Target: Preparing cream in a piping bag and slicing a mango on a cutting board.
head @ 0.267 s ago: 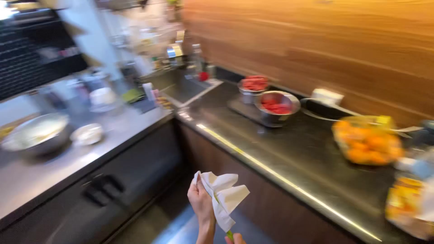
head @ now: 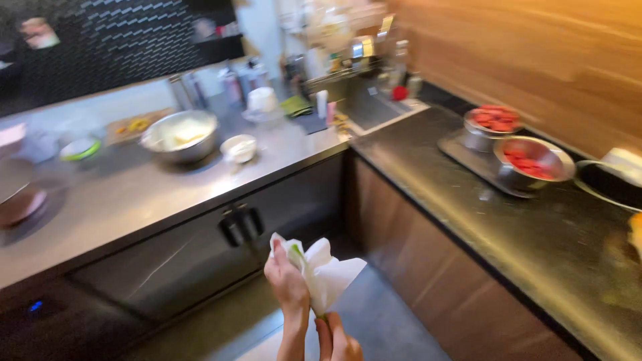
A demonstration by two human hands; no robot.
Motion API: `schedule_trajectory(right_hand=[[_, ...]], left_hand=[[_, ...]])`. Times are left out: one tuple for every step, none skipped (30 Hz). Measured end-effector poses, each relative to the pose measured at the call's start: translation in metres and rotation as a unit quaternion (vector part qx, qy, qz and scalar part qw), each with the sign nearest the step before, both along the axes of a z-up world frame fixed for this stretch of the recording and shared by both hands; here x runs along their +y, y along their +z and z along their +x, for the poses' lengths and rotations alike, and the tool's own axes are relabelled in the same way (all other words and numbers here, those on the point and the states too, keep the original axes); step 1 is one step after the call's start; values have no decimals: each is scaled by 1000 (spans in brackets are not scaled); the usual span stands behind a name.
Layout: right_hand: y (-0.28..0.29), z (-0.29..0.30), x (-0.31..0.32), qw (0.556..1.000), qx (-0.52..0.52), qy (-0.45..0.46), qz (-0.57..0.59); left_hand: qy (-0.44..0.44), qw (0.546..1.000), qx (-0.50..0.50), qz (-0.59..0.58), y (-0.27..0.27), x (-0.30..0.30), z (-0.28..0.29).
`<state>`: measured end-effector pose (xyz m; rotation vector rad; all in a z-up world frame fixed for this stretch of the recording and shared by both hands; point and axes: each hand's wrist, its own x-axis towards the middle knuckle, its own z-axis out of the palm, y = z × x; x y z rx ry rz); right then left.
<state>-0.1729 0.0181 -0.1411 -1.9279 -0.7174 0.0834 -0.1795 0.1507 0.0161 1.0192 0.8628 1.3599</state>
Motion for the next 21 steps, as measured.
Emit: schedule_trajectory(right_hand=[[47,-20,13,994,70,72,43],[49,-33,27,993,73,88,37],[52,-40,40,985,119,126,25],[55,-47,52,973,164,163,11],[63,-56,66,970,166,177,5],[71,-64,82,965,170,197,23],[80,-70,95,960,177,214,39],[91,-78,108,957,180,225,33],[100,-84,123,951,205,232,13],[110,-90,139,943,230,240,-8],[108,-90,155,940,230,251,-12],[107,-90,173,930,253,268,-17],[107,-90,192,918,276,285,-23],[94,-85,211,914,277,296,-27],[82,-79,232,919,209,333,33],[70,-73,255,914,140,369,93],[73,-70,280,911,138,378,93],[77,-67,306,886,269,377,22],[81,-62,333,840,392,371,-54],[110,-65,361,837,388,381,-57],[141,-69,388,786,507,353,-9]], left_hand=[[7,997,61,54,13,13,-23],[24,997,64,48,20,25,-40],[51,994,93,35,28,34,-53],[77,989,122,22,35,42,-64],[92,988,123,16,39,50,-79],[96,985,145,14,43,59,-92],[98,981,168,11,48,65,-103],[109,979,171,5,49,74,-114],[121,976,178,25,49,84,-123],[132,973,185,45,49,94,-132],[143,971,186,42,38,106,-139],[132,972,194,31,27,119,-146],[121,972,202,20,17,135,-152],[132,970,203,17,5,145,-154],[119,970,211,9,-9,158,-155],[105,970,220,1,-21,171,-154],[116,969,217,1,-38,192,-156],[125,977,168,37,-55,214,-157],[135,981,119,73,-71,236,-157],[147,979,117,74,-82,257,-156],[146,974,164,48,-92,278,-156]])
